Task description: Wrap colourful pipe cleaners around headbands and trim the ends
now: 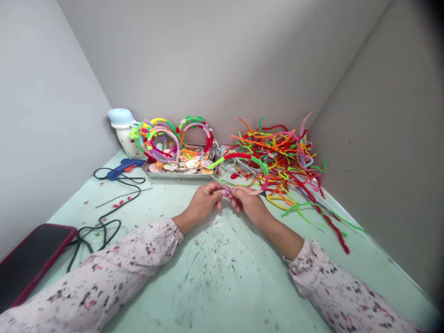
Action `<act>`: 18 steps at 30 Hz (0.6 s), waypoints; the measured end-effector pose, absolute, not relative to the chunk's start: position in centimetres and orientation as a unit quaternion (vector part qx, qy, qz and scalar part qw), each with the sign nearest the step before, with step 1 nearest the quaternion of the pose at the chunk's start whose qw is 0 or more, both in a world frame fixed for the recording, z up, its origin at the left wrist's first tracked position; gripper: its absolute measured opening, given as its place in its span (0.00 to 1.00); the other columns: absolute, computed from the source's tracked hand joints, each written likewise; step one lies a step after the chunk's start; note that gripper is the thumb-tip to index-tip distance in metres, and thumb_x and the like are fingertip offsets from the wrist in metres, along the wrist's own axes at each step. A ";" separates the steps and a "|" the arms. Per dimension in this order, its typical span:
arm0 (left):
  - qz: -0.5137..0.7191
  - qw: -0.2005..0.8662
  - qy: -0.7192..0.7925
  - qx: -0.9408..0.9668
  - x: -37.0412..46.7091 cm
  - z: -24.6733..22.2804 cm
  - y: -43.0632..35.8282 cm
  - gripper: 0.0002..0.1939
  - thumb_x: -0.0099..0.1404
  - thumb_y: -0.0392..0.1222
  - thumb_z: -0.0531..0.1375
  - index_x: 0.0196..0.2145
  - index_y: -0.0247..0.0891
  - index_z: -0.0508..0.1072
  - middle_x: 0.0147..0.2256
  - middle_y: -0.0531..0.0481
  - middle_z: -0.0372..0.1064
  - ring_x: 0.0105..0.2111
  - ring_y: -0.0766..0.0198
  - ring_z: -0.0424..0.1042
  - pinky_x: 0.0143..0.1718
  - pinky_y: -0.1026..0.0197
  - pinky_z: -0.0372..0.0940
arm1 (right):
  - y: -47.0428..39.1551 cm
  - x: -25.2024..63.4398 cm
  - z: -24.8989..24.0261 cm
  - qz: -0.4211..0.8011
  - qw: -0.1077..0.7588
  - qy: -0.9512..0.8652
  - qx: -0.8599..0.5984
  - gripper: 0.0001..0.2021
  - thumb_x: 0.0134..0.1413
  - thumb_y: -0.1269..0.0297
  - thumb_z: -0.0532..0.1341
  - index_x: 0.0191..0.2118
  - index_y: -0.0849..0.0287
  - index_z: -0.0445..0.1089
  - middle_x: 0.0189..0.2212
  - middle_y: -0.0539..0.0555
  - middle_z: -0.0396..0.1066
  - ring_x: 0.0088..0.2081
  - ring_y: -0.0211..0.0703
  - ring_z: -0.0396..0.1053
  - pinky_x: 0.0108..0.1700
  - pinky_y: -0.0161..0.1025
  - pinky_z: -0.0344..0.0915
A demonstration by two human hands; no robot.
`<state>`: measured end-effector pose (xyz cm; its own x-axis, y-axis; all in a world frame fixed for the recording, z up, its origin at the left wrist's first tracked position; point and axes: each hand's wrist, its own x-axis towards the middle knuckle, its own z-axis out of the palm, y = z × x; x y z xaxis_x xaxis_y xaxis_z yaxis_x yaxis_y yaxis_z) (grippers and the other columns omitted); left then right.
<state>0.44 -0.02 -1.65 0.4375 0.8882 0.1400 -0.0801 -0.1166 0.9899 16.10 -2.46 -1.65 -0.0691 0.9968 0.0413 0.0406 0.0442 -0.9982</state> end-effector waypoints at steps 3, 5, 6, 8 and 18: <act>0.422 0.575 0.327 0.620 0.4 -1.7 0.0 0.10 0.60 0.44 0.59 0.35 0.33 0.71 0.29 0.52 0.67 0.19 0.76 0.60 0.21 0.69 0.55 | -2.5 16.1 -1.5 0.493 0.482 -0.542 -0.479 0.11 0.51 0.61 0.54 0.24 0.60 0.67 0.16 0.46 0.64 0.16 0.31 0.57 0.20 0.31 0.54; 0.422 0.574 0.327 0.621 0.5 -1.7 -0.1 0.10 0.60 0.44 0.59 0.35 0.33 0.71 0.28 0.53 0.67 0.19 0.75 0.60 0.21 0.69 0.56 | -2.5 16.1 -1.5 0.493 0.482 -0.540 -0.482 0.11 0.52 0.61 0.54 0.24 0.60 0.67 0.16 0.47 0.64 0.16 0.31 0.57 0.20 0.31 0.54; 0.422 0.574 0.327 0.621 0.5 -1.6 -0.1 0.10 0.60 0.44 0.59 0.34 0.33 0.71 0.28 0.53 0.67 0.19 0.75 0.60 0.21 0.69 0.56 | -2.5 16.1 -1.6 0.494 0.482 -0.538 -0.483 0.11 0.51 0.61 0.54 0.24 0.60 0.67 0.16 0.47 0.64 0.16 0.31 0.58 0.20 0.31 0.54; 0.424 0.574 0.326 0.621 0.5 -1.5 -0.1 0.10 0.60 0.43 0.59 0.34 0.33 0.72 0.28 0.52 0.67 0.19 0.75 0.59 0.21 0.69 0.56 | -2.5 16.2 -1.7 0.496 0.482 -0.535 -0.484 0.11 0.51 0.61 0.54 0.24 0.60 0.68 0.16 0.47 0.64 0.17 0.32 0.58 0.20 0.31 0.54; 0.418 0.560 0.349 0.625 0.5 -1.2 -0.4 0.10 0.59 0.42 0.59 0.36 0.34 0.74 0.24 0.54 0.66 0.18 0.74 0.59 0.20 0.68 0.55 | -2.2 16.5 -2.2 0.513 0.495 -0.530 -0.460 0.12 0.52 0.59 0.55 0.24 0.59 0.67 0.17 0.47 0.63 0.17 0.32 0.57 0.20 0.32 0.53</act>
<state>0.50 -0.42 -1.17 0.4078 0.9037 0.1306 -0.0318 -0.1289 0.9911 16.46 -2.22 -2.19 -0.0880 0.9947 0.0532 -0.0192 0.0517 -0.9985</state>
